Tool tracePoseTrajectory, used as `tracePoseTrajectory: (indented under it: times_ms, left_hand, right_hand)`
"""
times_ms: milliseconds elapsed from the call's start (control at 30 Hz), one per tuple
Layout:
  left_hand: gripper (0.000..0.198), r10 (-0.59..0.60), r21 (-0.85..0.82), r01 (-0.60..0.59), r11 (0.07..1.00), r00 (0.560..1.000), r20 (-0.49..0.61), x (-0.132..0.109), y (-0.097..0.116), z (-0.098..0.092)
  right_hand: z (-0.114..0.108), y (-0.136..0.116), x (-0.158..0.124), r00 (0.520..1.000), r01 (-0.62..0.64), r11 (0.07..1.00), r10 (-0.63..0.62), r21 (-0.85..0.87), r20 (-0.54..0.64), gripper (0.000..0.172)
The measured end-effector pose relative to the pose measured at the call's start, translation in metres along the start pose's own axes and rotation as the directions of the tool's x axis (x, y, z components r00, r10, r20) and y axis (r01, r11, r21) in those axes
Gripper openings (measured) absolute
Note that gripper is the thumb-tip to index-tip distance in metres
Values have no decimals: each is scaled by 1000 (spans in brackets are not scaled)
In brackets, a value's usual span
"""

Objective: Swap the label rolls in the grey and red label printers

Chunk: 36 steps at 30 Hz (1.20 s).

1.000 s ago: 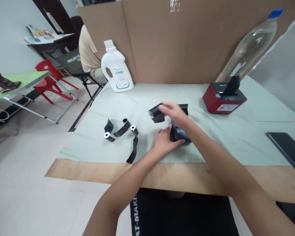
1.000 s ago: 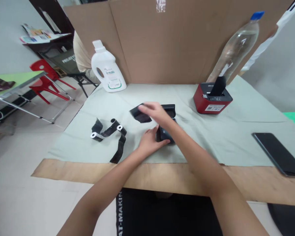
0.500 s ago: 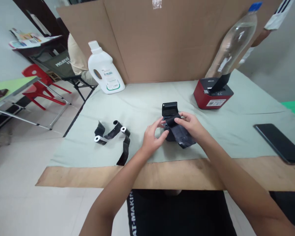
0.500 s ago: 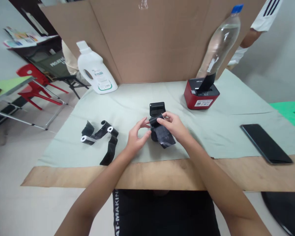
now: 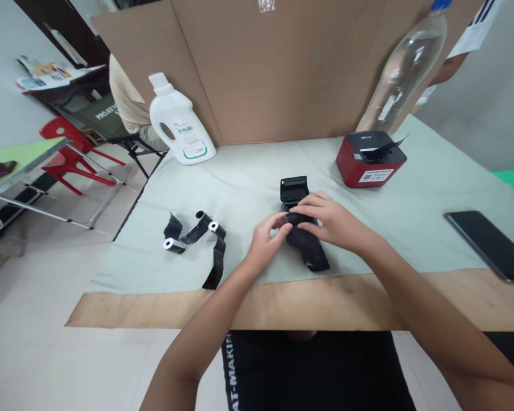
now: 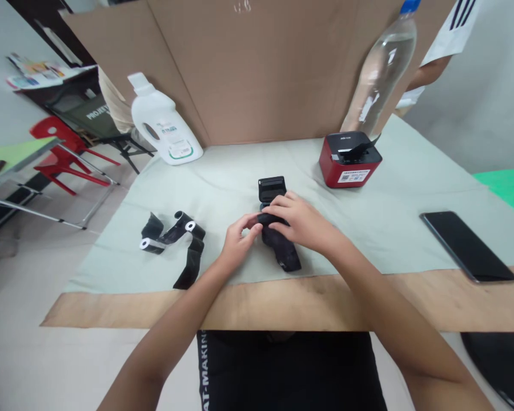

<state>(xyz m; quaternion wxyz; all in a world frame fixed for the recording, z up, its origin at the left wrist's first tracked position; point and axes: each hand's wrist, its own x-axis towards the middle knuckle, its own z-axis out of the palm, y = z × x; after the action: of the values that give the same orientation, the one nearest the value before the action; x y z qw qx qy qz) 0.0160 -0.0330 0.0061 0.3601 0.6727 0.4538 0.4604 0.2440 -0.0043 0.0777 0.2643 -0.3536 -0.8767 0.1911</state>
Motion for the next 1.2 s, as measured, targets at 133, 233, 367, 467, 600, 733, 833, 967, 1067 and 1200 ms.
tracePoseTrajectory:
  times_ms: [133,233,367,467,600,733,833,967,1067,1200]
  left_hand:
    - [43,-115,2,116,993,990,-79,4,-8,-2]
    - [40,-171,-1,172,985,981,-90,6,-14,-1]
    - [42,-195,-27,193,981,978,-70,7,-21,1]
    - [43,-185,-40,183,982,980,-68,7,-25,3]
    - [42,-169,-60,165,984,984,-64,8,-28,5]
    - [38,-164,-68,160,985,985,-59,9,-28,5]
    - [36,-152,-39,151,988,987,-52,9,-26,5]
    - [34,-94,23,95,995,995,-34,9,-24,4]
    - [32,-16,55,17,998,1000,-17,9,-24,3]
    - [38,126,125,-125,984,992,0,8,-26,3]
  right_hand:
    - [7,34,15,997,-77,990,78,-115,8,33]
    - [19,52,26,991,-120,986,126,-114,42,33]
    - [28,58,29,993,-116,993,117,-17,23,30]
    - [27,61,25,992,-110,991,115,77,-56,25]
    - [31,65,23,986,-83,990,99,112,-137,30]
    - [42,70,28,984,-87,993,97,75,-151,22]
    - [48,75,31,983,-146,989,148,23,-112,11]
    - [50,76,29,959,-266,964,265,-1,-98,7]
    - [52,77,29,920,-318,944,330,88,-211,13]
    - [56,81,35,845,-204,811,428,548,-319,49]
